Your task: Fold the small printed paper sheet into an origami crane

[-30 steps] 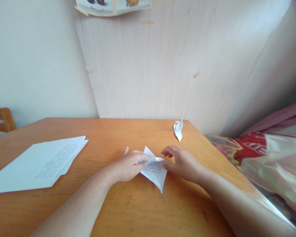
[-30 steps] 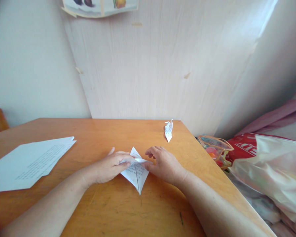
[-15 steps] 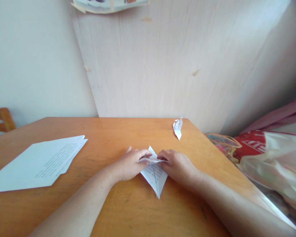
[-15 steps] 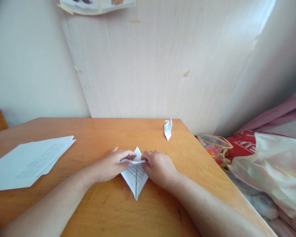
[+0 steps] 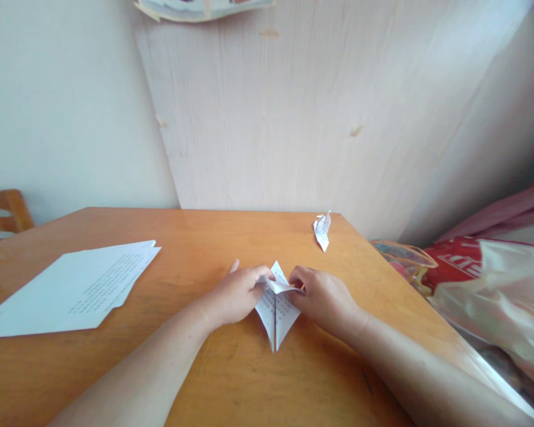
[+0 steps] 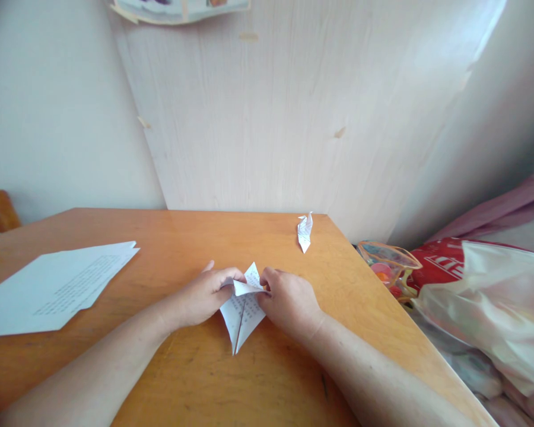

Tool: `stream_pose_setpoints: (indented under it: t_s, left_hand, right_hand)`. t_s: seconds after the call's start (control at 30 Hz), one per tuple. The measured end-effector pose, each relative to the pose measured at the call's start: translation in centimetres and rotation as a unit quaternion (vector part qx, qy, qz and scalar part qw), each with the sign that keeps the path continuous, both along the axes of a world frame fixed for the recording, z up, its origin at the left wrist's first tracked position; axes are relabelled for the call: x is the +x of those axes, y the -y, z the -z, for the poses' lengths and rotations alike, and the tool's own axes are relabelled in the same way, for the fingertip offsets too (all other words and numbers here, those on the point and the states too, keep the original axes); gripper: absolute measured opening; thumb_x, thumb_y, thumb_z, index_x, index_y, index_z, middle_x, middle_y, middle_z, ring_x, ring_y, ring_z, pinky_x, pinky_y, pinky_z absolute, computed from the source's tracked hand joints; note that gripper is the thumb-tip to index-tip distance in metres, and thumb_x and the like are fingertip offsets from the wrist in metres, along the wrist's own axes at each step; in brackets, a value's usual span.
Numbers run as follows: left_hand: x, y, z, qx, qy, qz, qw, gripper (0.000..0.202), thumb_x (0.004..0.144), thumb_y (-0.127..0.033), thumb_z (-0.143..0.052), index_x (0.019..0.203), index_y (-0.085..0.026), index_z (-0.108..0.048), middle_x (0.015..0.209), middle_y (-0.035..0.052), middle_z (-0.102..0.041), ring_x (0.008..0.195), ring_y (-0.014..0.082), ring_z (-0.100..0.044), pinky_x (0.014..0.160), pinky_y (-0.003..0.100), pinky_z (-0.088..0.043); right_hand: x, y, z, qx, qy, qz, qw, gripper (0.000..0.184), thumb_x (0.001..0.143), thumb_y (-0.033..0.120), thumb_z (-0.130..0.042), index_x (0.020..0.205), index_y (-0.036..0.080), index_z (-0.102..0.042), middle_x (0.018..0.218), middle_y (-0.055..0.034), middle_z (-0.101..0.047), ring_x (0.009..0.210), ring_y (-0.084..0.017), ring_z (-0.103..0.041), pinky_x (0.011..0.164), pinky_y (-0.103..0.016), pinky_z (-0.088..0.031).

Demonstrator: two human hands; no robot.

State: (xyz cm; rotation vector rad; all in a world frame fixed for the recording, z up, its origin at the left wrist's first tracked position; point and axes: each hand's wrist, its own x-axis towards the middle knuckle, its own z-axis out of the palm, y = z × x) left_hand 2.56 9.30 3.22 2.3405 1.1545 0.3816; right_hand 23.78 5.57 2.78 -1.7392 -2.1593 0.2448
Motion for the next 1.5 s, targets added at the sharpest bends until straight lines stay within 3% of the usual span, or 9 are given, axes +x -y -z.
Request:
stream_pose_setpoints:
  t_s: [0.17,0.4,0.6,0.8,0.97,1.07,1.2,1.33,1.5]
  left_hand:
    - [0.4,0.2,0.4,0.028,0.010,-0.005,1.000,0.025,0.098,-0.025,-0.038,0.108,-0.031,-0.060,0.101,-0.0049,-0.074,0.105,0.0197,-0.066,0.120,0.061,0.004]
    - [0.4,-0.1,1.3,0.052,0.026,-0.032,0.998,0.032,0.083,-0.013,-0.050,0.109,-0.031,-0.058,0.100,-0.0053,-0.073,0.102,0.0214,-0.066,0.119,0.062,0.002]
    - [0.4,-0.3,1.5,0.068,0.034,-0.053,0.996,0.017,0.089,-0.017,-0.045,0.095,-0.027,-0.058,0.090,-0.0048,-0.072,0.097,0.0214,-0.066,0.118,0.062,-0.002]
    - [0.8,0.0,1.2,0.066,0.045,-0.061,0.995,0.016,0.092,-0.019,-0.045,0.098,-0.027,-0.058,0.093,-0.0040,-0.073,0.097,0.0211,-0.066,0.118,0.061,-0.001]
    - [1.0,0.2,1.0,0.057,0.055,-0.047,0.996,0.013,0.094,-0.027,-0.047,0.099,-0.027,-0.059,0.092,-0.0038,-0.073,0.097,0.0220,-0.066,0.118,0.059,0.001]
    - [0.9,0.1,1.1,0.049,0.068,-0.047,0.995,0.012,0.091,-0.032,-0.052,0.099,-0.027,-0.060,0.093,-0.0037,-0.072,0.097,0.0235,-0.064,0.117,0.058,-0.010]
    - [0.6,0.0,1.3,0.042,0.075,-0.043,0.995,0.017,0.080,-0.019,-0.055,0.095,-0.027,-0.060,0.089,-0.0045,-0.071,0.092,0.0230,-0.063,0.112,0.052,-0.025]
    - [0.6,-0.2,1.4,0.025,0.099,-0.041,0.994,0.024,0.076,-0.013,-0.051,0.095,-0.026,-0.061,0.093,-0.0017,-0.070,0.091,0.0230,-0.062,0.091,0.037,-0.043]
    - [0.7,-0.1,1.1,-0.057,0.165,-0.037,0.984,0.023,0.078,-0.013,-0.053,0.098,-0.022,-0.062,0.096,0.0013,-0.070,0.087,0.0209,-0.063,0.073,0.028,-0.046]
  right_hand:
    - [-0.4,0.2,0.2,0.016,0.032,0.003,0.999,0.006,0.085,0.026,-0.057,0.083,0.022,-0.061,0.086,-0.0025,-0.070,0.073,-0.017,-0.062,0.057,-0.027,-0.027]
    - [-0.6,0.1,0.2,0.031,0.035,0.027,0.999,0.009,0.088,0.023,-0.051,0.087,0.022,-0.060,0.085,-0.0019,-0.072,0.073,-0.017,-0.063,0.058,-0.027,-0.026]
    - [-0.4,0.0,0.1,-0.013,0.002,0.019,1.000,0.008,0.086,0.024,-0.055,0.092,0.023,-0.061,0.084,-0.0016,-0.072,0.074,-0.017,-0.063,0.058,-0.026,-0.026]
    - [-0.4,0.2,-0.2,-0.013,-0.006,0.017,1.000,0.012,0.085,0.030,-0.059,0.095,0.025,-0.061,0.085,-0.0011,-0.072,0.075,-0.018,-0.064,0.058,-0.026,-0.027]
    - [-0.4,0.2,-0.4,-0.017,0.043,0.032,0.998,0.011,0.088,0.032,-0.055,0.083,0.025,-0.062,0.079,-0.0013,-0.071,0.072,-0.018,-0.063,0.056,-0.027,-0.024]
    - [-0.2,0.0,-0.4,-0.018,0.041,0.036,0.998,0.013,0.088,0.033,-0.055,0.082,0.024,-0.062,0.077,-0.0010,-0.071,0.071,-0.018,-0.063,0.056,-0.027,-0.024]
    - [0.1,-0.2,-0.4,-0.015,0.024,0.046,0.999,0.015,0.090,0.032,-0.053,0.080,0.024,-0.062,0.077,-0.0012,-0.070,0.071,-0.017,-0.063,0.057,-0.026,-0.025]
    - [0.2,-0.2,-0.3,-0.007,0.008,0.050,0.999,0.014,0.089,0.030,-0.053,0.086,0.025,-0.066,0.082,-0.0015,-0.072,0.077,-0.018,-0.065,0.058,-0.026,-0.027]
    - [0.2,-0.4,-0.2,-0.004,0.009,0.059,0.998,0.012,0.089,0.028,-0.053,0.087,0.025,-0.065,0.080,-0.0015,-0.072,0.075,-0.018,-0.064,0.058,-0.026,-0.026]
